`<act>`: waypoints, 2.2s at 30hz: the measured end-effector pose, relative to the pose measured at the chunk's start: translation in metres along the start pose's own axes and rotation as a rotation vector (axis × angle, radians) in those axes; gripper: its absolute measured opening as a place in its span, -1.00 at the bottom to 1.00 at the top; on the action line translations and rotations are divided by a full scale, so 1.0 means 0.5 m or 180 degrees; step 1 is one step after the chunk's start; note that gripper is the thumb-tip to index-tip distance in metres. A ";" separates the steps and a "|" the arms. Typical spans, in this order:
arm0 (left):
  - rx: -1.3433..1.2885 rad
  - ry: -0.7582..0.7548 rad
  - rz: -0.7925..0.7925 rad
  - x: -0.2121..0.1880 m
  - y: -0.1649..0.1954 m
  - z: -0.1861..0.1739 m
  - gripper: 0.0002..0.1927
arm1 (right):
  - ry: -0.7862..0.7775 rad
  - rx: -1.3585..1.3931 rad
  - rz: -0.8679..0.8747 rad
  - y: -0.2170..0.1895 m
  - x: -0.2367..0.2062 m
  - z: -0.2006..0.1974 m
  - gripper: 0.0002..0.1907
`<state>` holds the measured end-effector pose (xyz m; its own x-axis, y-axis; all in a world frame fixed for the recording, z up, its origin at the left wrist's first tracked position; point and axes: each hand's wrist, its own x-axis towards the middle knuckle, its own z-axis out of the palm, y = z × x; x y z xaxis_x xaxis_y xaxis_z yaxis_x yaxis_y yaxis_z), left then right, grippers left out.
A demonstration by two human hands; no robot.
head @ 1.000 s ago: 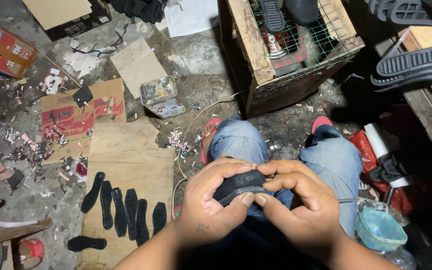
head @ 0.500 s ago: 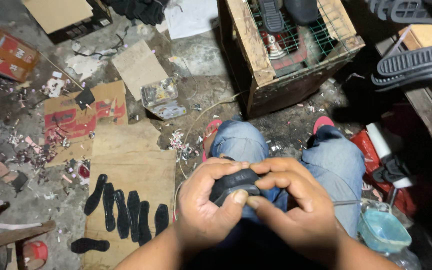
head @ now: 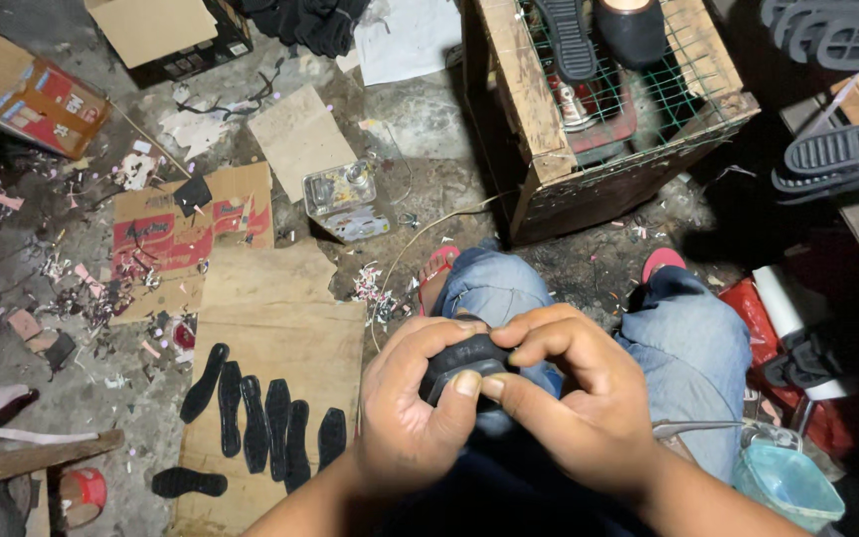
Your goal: The person sits on the floor holding a shoe with a strap upper, rasps and trims the edge of a rubber sole with a hand file, then fits the sole to the shoe upper and presses and hammers it into place with a mallet, turning the shoe over to work on different sides.
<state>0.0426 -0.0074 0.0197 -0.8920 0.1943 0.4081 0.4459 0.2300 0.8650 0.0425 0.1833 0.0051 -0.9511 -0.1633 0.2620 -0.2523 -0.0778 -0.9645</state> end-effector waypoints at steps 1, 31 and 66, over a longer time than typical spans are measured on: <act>0.0003 -0.0029 -0.0014 0.000 0.001 -0.003 -0.71 | 0.0024 0.0016 0.0047 0.000 -0.002 0.004 -0.70; -0.0744 -0.0148 -0.1156 0.021 -0.046 -0.111 -0.78 | -0.0617 -0.0556 -0.0017 0.035 0.046 0.055 -0.46; -0.0089 -0.2013 -0.0260 0.087 -0.094 0.139 -0.41 | 0.0968 -0.0429 0.0383 0.065 -0.140 -0.208 -0.72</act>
<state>-0.0119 0.0566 -0.0236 -0.7030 0.7046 0.0967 0.3684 0.2446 0.8969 0.0826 0.2945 -0.0480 -0.9798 0.1386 0.1440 -0.1371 0.0580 -0.9889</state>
